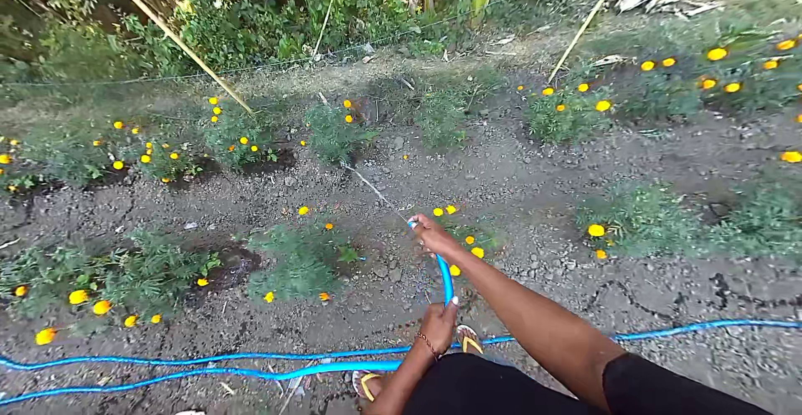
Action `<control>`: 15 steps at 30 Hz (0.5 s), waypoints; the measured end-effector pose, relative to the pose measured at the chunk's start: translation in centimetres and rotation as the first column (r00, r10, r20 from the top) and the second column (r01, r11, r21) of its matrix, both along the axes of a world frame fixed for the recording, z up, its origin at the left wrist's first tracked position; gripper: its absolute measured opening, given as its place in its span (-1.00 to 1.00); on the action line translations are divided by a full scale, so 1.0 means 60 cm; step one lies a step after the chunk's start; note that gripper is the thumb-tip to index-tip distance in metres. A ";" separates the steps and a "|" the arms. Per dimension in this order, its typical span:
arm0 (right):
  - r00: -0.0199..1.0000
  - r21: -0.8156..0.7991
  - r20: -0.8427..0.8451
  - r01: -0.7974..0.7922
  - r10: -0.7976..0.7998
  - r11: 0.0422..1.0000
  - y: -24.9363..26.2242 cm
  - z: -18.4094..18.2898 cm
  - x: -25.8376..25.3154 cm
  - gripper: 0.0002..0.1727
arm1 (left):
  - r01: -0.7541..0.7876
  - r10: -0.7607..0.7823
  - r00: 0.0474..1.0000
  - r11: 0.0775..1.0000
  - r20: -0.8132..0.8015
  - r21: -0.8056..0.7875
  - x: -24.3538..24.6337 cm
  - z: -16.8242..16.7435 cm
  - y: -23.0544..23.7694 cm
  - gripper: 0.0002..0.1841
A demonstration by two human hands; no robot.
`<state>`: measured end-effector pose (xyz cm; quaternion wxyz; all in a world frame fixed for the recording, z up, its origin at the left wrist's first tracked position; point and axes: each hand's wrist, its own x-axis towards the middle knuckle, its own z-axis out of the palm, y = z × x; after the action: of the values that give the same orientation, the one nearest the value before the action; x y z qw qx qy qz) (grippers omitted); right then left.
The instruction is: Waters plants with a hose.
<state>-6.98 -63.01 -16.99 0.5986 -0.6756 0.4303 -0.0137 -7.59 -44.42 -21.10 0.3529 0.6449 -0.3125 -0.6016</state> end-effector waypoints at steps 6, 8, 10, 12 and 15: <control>1.000 -0.004 0.006 -0.022 0.022 1.000 -0.154 0.015 -0.175 -0.56 | 0.038 -0.038 0.999 0.999 -0.013 0.018 -0.177 0.028 -0.157 -0.45; 1.000 -0.004 0.003 0.008 -0.008 1.000 -0.198 0.024 -0.241 -0.57 | 0.123 -0.123 0.992 0.992 0.005 0.023 -0.226 0.046 -0.202 -0.43; 1.000 0.000 -0.012 -0.009 0.009 1.000 -0.235 0.031 -0.296 -0.56 | 0.211 -0.211 0.977 0.977 0.015 0.042 -0.271 0.071 -0.243 -0.38; 0.998 0.013 -0.037 -0.056 0.056 0.998 -0.266 0.037 -0.326 -0.57 | 0.240 -0.241 0.971 0.969 0.004 0.052 -0.309 0.094 -0.278 -0.35; 0.998 0.048 -0.048 -0.029 0.032 0.998 -0.296 0.053 -0.357 -0.62 | 0.240 -0.239 0.971 0.970 -0.020 0.046 -0.347 0.107 -0.317 -0.34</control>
<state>-28.43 -80.80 -13.79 0.6039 -0.6678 0.4347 0.0221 -28.42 -63.43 -14.65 0.2642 0.6064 -0.3708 -0.6519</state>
